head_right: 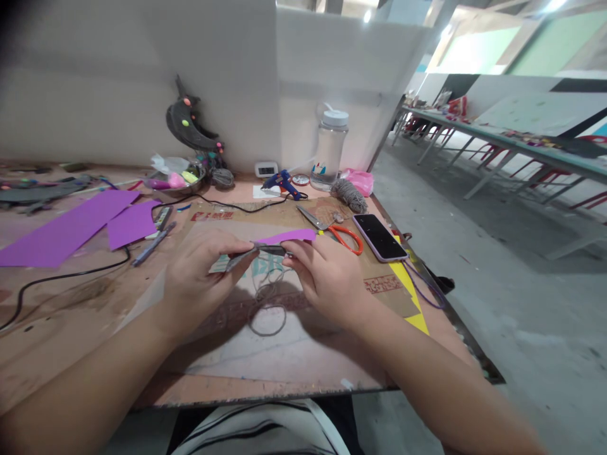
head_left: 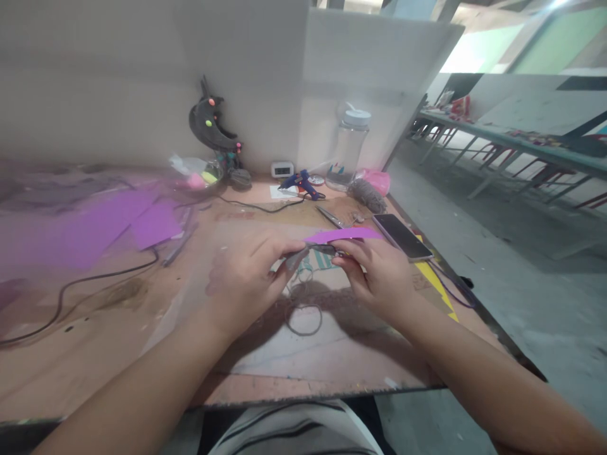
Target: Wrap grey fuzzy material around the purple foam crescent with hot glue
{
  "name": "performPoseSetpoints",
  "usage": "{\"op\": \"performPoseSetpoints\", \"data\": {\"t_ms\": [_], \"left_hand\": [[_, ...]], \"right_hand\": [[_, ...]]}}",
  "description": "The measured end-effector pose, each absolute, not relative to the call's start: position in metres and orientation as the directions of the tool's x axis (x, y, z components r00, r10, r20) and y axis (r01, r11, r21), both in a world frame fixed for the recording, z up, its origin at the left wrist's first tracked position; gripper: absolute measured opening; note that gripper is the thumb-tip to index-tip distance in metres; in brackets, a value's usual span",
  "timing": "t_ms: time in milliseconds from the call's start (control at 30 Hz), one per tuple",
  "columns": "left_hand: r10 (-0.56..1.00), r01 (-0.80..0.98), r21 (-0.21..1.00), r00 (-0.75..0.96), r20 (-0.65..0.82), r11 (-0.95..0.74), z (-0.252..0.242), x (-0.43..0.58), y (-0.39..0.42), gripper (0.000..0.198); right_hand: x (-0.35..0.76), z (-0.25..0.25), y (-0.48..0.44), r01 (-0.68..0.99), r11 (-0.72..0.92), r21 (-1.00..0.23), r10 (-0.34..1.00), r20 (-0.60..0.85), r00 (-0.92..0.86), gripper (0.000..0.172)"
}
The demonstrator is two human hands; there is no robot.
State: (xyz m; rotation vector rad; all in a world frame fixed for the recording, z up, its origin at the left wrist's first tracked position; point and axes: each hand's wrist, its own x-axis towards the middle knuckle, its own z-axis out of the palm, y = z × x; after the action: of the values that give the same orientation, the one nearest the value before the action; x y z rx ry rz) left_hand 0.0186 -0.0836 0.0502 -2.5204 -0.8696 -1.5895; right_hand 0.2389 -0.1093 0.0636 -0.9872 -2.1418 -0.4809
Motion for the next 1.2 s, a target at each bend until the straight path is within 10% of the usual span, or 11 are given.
{"op": "performPoseSetpoints", "data": {"t_ms": [233,1200], "left_hand": [[0.463,0.500,0.282,0.287,0.839,-0.819,0.0528,0.0212,-0.0850,0.014],[0.568,0.452,0.402,0.331,0.753,-0.796,0.0568,0.0206,-0.0828,0.009]], "right_hand": [[0.2386,0.0674,-0.1104,0.762,0.642,-0.084,0.555,0.736,-0.387,0.024],[0.2434,0.0651,-0.1032,0.766,0.636,0.094,0.473,0.736,-0.483,0.020]]}}
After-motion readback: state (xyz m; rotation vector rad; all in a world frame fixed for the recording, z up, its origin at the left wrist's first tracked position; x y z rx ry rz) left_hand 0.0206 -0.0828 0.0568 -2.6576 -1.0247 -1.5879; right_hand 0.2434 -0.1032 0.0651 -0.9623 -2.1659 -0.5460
